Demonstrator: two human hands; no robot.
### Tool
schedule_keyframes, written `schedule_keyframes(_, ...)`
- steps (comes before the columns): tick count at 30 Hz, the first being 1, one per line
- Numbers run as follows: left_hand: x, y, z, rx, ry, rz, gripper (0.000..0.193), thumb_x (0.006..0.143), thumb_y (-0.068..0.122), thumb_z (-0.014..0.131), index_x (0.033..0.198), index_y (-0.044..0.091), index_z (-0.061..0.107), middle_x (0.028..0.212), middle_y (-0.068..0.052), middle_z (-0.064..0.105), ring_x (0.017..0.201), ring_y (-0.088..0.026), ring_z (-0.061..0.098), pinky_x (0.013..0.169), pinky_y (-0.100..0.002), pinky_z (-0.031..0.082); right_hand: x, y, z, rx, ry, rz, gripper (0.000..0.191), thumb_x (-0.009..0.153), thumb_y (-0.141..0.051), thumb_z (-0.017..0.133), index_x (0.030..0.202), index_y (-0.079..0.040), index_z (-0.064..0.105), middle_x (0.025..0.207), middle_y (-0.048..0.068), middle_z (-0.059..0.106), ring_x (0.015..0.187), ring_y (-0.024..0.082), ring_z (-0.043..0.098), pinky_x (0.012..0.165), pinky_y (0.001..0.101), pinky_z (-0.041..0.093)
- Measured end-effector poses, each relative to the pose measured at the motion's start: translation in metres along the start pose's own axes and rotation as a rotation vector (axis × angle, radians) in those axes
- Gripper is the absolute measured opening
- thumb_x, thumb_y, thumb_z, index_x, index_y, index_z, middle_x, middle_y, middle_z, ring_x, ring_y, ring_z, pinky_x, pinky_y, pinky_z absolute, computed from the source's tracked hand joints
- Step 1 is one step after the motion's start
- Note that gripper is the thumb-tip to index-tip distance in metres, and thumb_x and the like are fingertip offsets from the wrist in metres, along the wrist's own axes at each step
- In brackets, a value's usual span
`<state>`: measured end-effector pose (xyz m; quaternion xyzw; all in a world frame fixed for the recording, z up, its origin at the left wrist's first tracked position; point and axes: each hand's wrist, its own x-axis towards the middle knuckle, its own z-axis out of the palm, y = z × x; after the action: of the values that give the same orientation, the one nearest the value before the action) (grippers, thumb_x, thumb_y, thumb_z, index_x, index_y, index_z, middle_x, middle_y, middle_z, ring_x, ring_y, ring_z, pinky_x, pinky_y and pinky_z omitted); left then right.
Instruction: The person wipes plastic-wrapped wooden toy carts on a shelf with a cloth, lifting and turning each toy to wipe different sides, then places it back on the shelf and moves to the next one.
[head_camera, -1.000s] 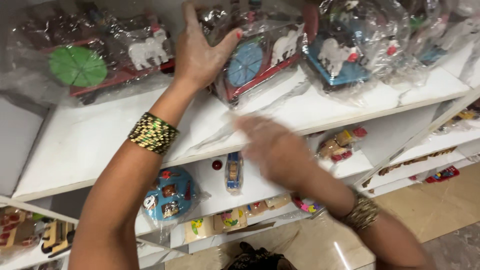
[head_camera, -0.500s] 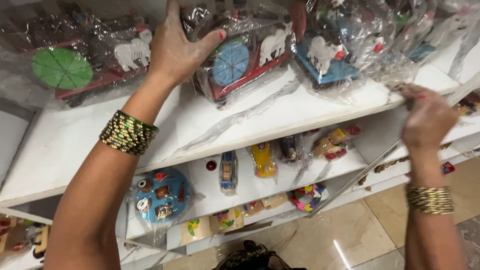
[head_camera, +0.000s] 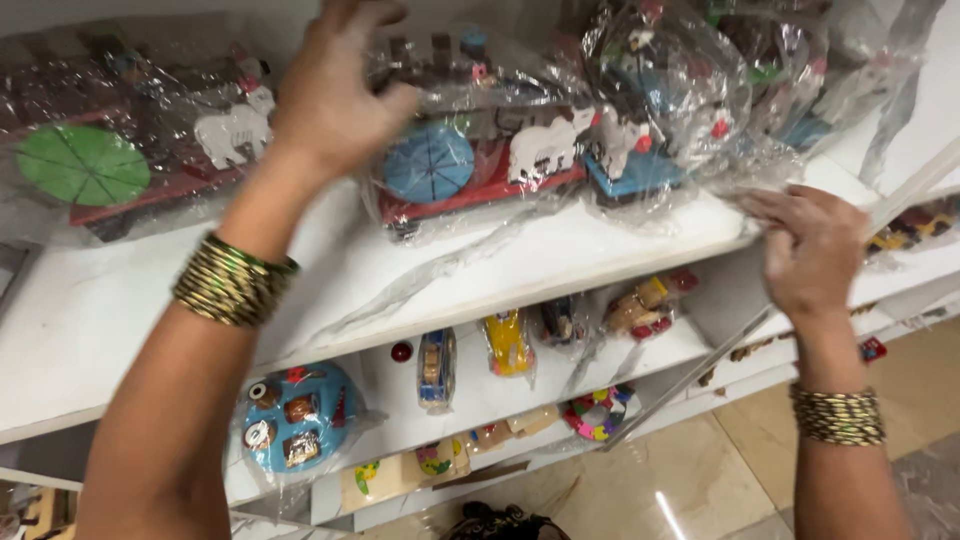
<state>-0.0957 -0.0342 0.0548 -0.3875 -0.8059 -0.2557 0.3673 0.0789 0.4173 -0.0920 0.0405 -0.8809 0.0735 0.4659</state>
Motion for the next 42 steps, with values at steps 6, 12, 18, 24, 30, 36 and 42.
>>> schedule_keyframes(6,0.025,0.076,0.058,0.458,-0.042,-0.04,0.089,0.089,0.07,0.062,0.142,0.0,0.051,0.124,-0.024,0.061,0.12,-0.041,0.052,0.112,-0.066,0.018,-0.001,0.018,-0.004,-0.044,-0.128,0.136,0.035,0.093,-0.008,0.052,0.117,-0.012,0.078,0.127,0.002,0.073,0.108,0.026,0.064,0.104,0.0383,0.051)
schedule_keyframes(12,0.039,0.069,0.075,0.518,0.022,-0.041,0.073,0.094,0.066,0.058,0.124,0.0,0.066,0.112,-0.024,0.066,0.113,-0.04,0.056,0.109,-0.066,0.024,0.001,0.003,-0.009,-0.094,-0.177,0.172,0.04,0.088,-0.01,0.055,0.12,-0.014,0.079,0.131,-0.003,0.073,0.106,0.027,0.063,0.096,0.0388,0.053)
schedule_keyframes(18,0.023,0.031,0.04,0.366,0.037,0.223,0.047,0.09,0.047,0.067,0.103,0.002,0.076,0.101,-0.018,0.067,0.103,-0.037,0.06,0.103,-0.056,0.038,0.002,-0.003,-0.008,-0.105,-0.168,0.179,0.035,0.087,-0.011,0.057,0.114,-0.013,0.08,0.129,-0.005,0.074,0.104,0.026,0.064,0.095,0.0378,0.054)
schedule_keyframes(24,0.028,0.005,0.015,-0.165,-0.083,0.187,0.028,0.093,0.029,0.063,0.09,0.003,0.075,0.087,-0.009,0.069,0.086,-0.026,0.066,0.078,-0.043,0.051,0.001,-0.005,-0.007,-0.081,-0.157,0.164,0.035,0.087,-0.01,0.057,0.114,-0.012,0.079,0.131,-0.004,0.073,0.106,0.026,0.064,0.097,0.0375,0.054)
schedule_keyframes(30,0.064,-0.006,0.046,-0.746,-0.126,0.118,0.037,0.103,0.028,0.054,0.087,0.001,0.072,0.081,-0.009,0.072,0.075,-0.02,0.069,0.071,-0.034,0.056,-0.001,-0.007,-0.004,-0.091,-0.138,0.165,0.036,0.087,-0.01,0.058,0.115,-0.013,0.079,0.131,-0.004,0.073,0.107,0.025,0.064,0.098,0.0373,0.054)
schedule_keyframes(36,0.052,0.007,0.096,-0.121,0.272,0.08,0.057,0.107,0.052,0.048,0.133,0.004,0.061,0.138,-0.023,0.056,0.132,-0.035,0.051,0.115,-0.054,0.033,0.0,-0.011,-0.008,-0.103,-0.152,0.182,0.036,0.086,-0.011,0.059,0.115,-0.015,0.08,0.128,-0.003,0.074,0.106,0.025,0.065,0.095,0.0382,0.054)
schedule_keyframes(42,-0.019,0.014,0.1,-0.425,0.092,-0.569,0.109,0.097,0.085,0.015,0.163,0.0,-0.001,0.173,-0.03,-0.009,0.162,-0.045,-0.014,0.128,-0.056,-0.002,-0.001,-0.013,-0.01,-0.066,-0.147,0.171,0.034,0.087,-0.01,0.06,0.115,-0.014,0.079,0.129,-0.004,0.074,0.106,0.024,0.065,0.095,0.037,0.054)
